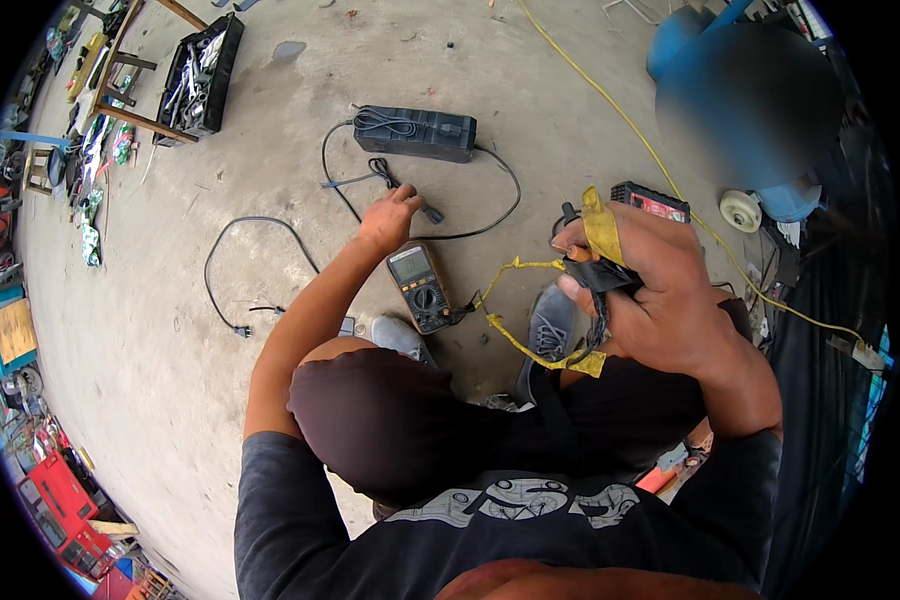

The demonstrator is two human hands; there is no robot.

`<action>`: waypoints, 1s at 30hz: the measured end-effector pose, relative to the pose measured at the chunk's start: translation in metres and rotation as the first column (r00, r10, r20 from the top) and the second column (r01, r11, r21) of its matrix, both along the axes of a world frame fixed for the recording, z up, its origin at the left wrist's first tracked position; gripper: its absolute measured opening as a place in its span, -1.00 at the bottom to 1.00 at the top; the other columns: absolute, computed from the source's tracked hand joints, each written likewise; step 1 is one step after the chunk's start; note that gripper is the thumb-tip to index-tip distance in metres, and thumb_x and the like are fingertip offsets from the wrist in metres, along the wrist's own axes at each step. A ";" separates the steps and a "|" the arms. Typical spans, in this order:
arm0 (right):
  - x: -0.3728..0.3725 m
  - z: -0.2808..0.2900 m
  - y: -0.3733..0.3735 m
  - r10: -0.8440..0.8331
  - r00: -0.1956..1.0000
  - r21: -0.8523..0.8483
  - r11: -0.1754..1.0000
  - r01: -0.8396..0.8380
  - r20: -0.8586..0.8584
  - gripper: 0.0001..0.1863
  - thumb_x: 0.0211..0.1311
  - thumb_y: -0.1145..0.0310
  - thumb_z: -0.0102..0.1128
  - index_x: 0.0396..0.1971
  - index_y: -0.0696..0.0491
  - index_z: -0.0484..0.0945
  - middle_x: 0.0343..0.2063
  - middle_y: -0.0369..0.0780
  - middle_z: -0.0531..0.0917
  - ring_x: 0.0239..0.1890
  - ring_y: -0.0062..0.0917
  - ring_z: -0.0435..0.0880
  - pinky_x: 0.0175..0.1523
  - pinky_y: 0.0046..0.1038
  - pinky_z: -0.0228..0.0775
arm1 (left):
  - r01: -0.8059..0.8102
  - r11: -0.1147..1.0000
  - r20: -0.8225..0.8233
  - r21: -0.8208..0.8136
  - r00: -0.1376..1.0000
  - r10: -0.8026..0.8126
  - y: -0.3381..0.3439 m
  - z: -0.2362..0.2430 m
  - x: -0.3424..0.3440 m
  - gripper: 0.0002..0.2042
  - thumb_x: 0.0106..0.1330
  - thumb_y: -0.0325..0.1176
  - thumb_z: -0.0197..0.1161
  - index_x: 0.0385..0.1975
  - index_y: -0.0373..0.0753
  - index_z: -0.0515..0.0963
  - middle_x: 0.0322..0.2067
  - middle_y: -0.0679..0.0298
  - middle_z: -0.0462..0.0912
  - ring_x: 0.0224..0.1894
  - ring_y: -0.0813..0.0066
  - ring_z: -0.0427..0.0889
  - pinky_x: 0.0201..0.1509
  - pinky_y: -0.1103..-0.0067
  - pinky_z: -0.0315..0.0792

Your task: The person sits on the floor and uses pliers to strip and twist wires connected to a small electrical device. They then walk to retrieve a multimeter, return, and use it to test the device's connections.

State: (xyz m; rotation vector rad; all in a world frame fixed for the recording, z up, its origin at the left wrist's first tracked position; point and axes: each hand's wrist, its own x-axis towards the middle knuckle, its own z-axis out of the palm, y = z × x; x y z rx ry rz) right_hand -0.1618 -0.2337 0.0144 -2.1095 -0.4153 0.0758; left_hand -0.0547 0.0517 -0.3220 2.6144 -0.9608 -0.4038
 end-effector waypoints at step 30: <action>0.006 -0.013 0.038 0.139 0.990 0.444 0.885 -0.140 0.036 -0.63 0.09 0.58 0.33 -0.04 0.20 0.57 -0.15 -0.14 0.68 -0.10 -0.51 0.66 0.07 -0.49 0.46 | -0.026 0.827 0.083 -0.562 0.993 0.088 -0.016 0.282 0.006 -0.85 0.29 -0.42 0.26 -0.20 -0.26 0.51 -0.35 0.04 0.57 -0.28 0.05 0.58 -0.21 0.36 0.43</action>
